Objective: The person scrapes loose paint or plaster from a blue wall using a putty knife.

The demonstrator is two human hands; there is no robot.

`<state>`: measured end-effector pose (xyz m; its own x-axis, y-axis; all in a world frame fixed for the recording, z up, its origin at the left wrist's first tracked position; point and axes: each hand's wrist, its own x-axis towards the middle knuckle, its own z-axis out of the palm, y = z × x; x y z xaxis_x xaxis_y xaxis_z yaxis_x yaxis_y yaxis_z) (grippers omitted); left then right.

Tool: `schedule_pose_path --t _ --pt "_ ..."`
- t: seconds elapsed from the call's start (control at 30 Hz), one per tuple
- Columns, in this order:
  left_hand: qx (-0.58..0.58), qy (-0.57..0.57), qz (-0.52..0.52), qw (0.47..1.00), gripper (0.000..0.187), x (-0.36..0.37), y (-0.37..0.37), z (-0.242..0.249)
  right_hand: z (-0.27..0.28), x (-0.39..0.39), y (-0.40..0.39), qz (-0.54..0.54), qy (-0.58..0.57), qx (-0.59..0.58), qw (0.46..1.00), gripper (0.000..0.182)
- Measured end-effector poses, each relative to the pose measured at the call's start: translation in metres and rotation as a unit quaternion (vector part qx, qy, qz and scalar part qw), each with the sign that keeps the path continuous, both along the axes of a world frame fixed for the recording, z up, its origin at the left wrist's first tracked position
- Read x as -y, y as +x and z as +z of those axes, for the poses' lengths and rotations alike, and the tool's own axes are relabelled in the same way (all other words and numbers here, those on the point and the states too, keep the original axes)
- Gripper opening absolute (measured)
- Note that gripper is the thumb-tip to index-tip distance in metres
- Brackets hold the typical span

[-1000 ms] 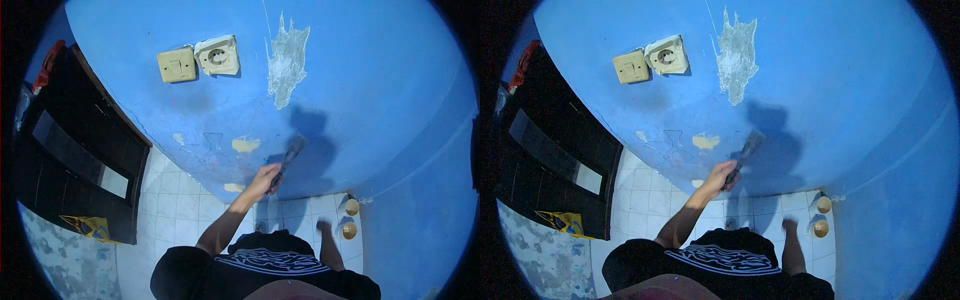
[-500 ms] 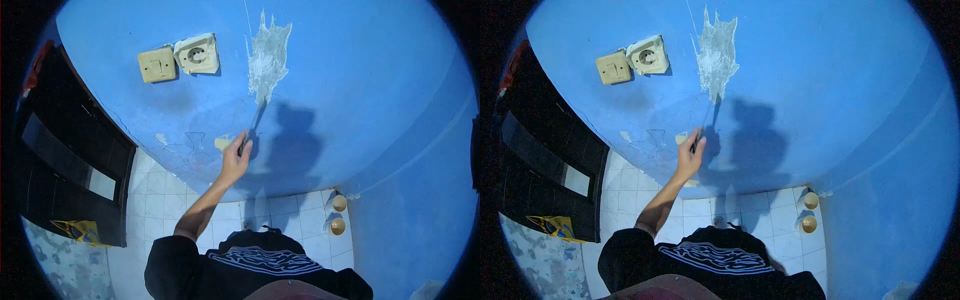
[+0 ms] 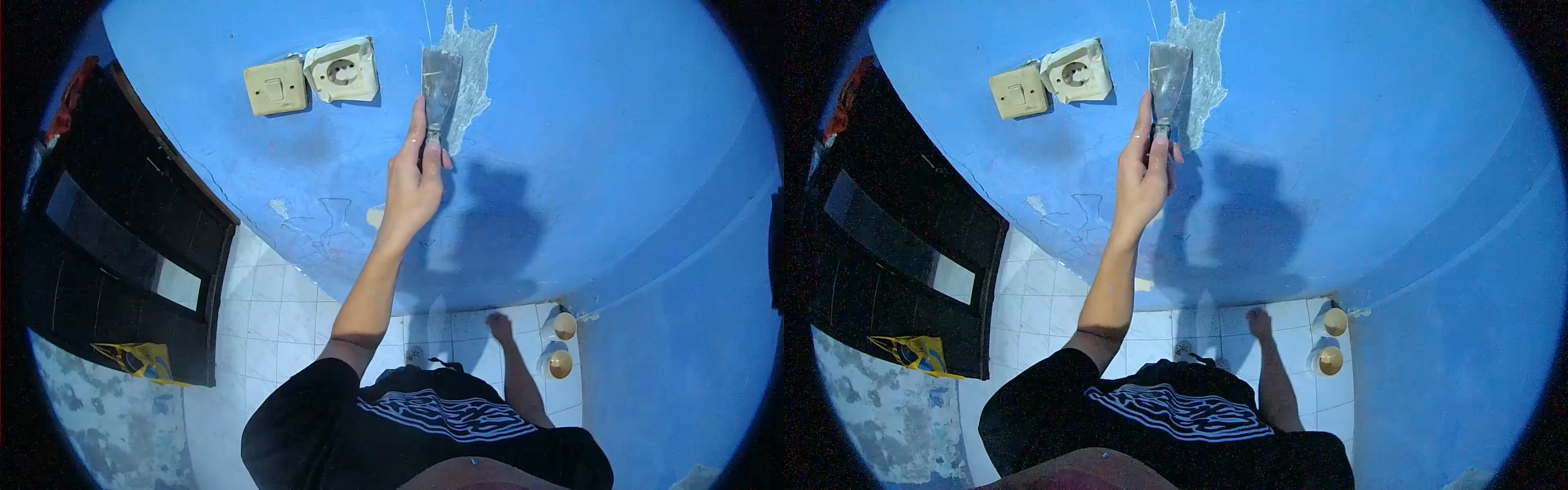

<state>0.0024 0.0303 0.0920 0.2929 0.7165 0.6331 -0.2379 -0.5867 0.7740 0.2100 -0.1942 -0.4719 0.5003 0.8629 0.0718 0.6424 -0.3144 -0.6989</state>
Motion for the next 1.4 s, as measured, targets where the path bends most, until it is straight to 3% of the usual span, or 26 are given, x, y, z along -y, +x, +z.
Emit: schedule_pose_path --t 0.07,0.1,0.13,0.17,0.2,0.27,0.33,0.4,0.5,0.6,0.63,0.67,0.7,0.77,0.83,0.87,0.9,0.93,0.97,1.0,1.07,1.17,1.23,1.33,1.4 --pt "-0.091 0.113 0.130 0.981 0.049 0.002 0.004 0.005 -0.056 0.023 -0.029 0.062 -0.087 0.080 0.991 0.026" --pt "-0.091 0.114 0.129 0.981 0.049 0.003 0.007 0.013 -0.038 0.046 -0.053 0.044 -0.086 -0.071 0.993 0.033" --pt "-0.096 0.109 0.134 0.980 0.048 0.005 0.011 0.023 -0.038 0.063 -0.070 0.019 -0.209 -0.102 0.972 0.033" --pt "-0.100 0.103 0.139 0.980 0.048 0.006 0.014 0.028 -0.042 0.081 -0.085 0.119 -0.292 0.003 0.949 0.032" --pt "-0.099 0.104 0.139 0.980 0.048 0.009 0.015 0.025 -0.042 0.106 -0.092 0.217 -0.267 0.000 0.939 0.035" --pt "-0.094 0.068 0.136 0.984 0.047 0.015 0.015 0.013 -0.040 0.129 -0.091 0.213 -0.267 0.008 0.940 0.035" --pt "-0.062 0.102 0.139 0.983 0.047 0.009 0.023 0.004 -0.043 0.137 -0.105 0.206 -0.264 0.017 0.942 0.035" --pt "-0.028 0.135 0.139 0.981 0.048 0.007 0.029 0.014 -0.043 0.144 -0.116 0.195 -0.262 0.026 0.945 0.035" --pt "-0.051 0.081 0.121 0.988 0.048 0.008 0.037 0.032 -0.040 0.163 -0.123 0.182 -0.268 0.045 0.945 0.035" --pt "0.007 0.052 0.061 0.997 0.051 0.014 0.031 0.024 -0.044 0.172 -0.124 0.171 -0.269 0.067 0.945 0.036" --pt "0.075 -0.094 -0.106 0.987 0.055 0.017 0.019 0.025 -0.047 0.172 -0.125 0.166 -0.267 0.074 0.946 0.036" --pt "0.138 -0.235 -0.268 0.924 0.060 0.020 0.012 0.027 -0.050 0.171 -0.125 0.161 -0.266 0.081 0.947 0.036" --pt "0.138 -0.234 -0.270 0.924 0.060 0.024 0.008 0.031 -0.052 0.171 -0.123 0.155 -0.266 0.089 0.947 0.036" --pt "0.272 -0.360 -0.457 0.767 0.067 0.031 0.002 0.038 -0.054 0.176 -0.120 0.147 -0.269 0.104 0.946 0.036" --pt "0.276 -0.361 -0.471 0.756 0.063 0.025 0.005 0.037 -0.058 0.178 -0.119 0.143 -0.271 0.118 0.945 0.036" --pt "0.283 -0.363 -0.504 0.731 0.059 0.018 0.009 0.033 -0.115 0.185 -0.117 0.142 -0.273 0.123 0.944 0.036" --pt "0.291 -0.366 -0.536 0.703 0.056 0.016 0.011 0.028 -0.163 0.193 -0.106 0.182 -0.149 0.093 0.968 0.032" --pt "0.292 -0.367 -0.534 0.703 0.056 0.018 0.013 0.025 -0.207 0.195 -0.103 0.106 -0.184 0.062 0.975 0.027" --pt "0.285 -0.366 -0.492 0.737 0.051 0.021 0.018 0.022 -0.172 0.178 -0.111 0.029 -0.218 0.032 0.975 0.022" --pt "0.276 -0.364 -0.449 0.768 0.047 0.024 0.020 0.020 -0.140 0.174 -0.105 0.031 -0.220 0.033 0.974 0.022" --pt "0.271 -0.359 -0.441 0.777 0.049 0.025 0.022 0.023 -0.096 0.166 -0.091 0.148 -0.112 0.057 0.981 0.017" --pt "0.267 -0.362 -0.415 0.791 0.050 0.032 0.031 0.032 -0.119 0.175 -0.081 0.218 -0.164 0.098 0.957 0.019" --pt "0.271 -0.359 -0.401 0.798 0.049 0.034 0.035 0.033 -0.113 0.182 -0.076 0.198 -0.125 0.063 0.970 0.020" --pt "0.286 -0.381 -0.416 0.775 0.045 0.032 0.027 0.028 -0.074 0.183 -0.089 0.134 -0.187 -0.017 0.973 0.023" --pt "0.276 -0.386 -0.402 0.783 0.039 0.030 0.025 0.032 -0.064 0.169 -0.100 0.235 -0.293 0.165 0.912 0.030"
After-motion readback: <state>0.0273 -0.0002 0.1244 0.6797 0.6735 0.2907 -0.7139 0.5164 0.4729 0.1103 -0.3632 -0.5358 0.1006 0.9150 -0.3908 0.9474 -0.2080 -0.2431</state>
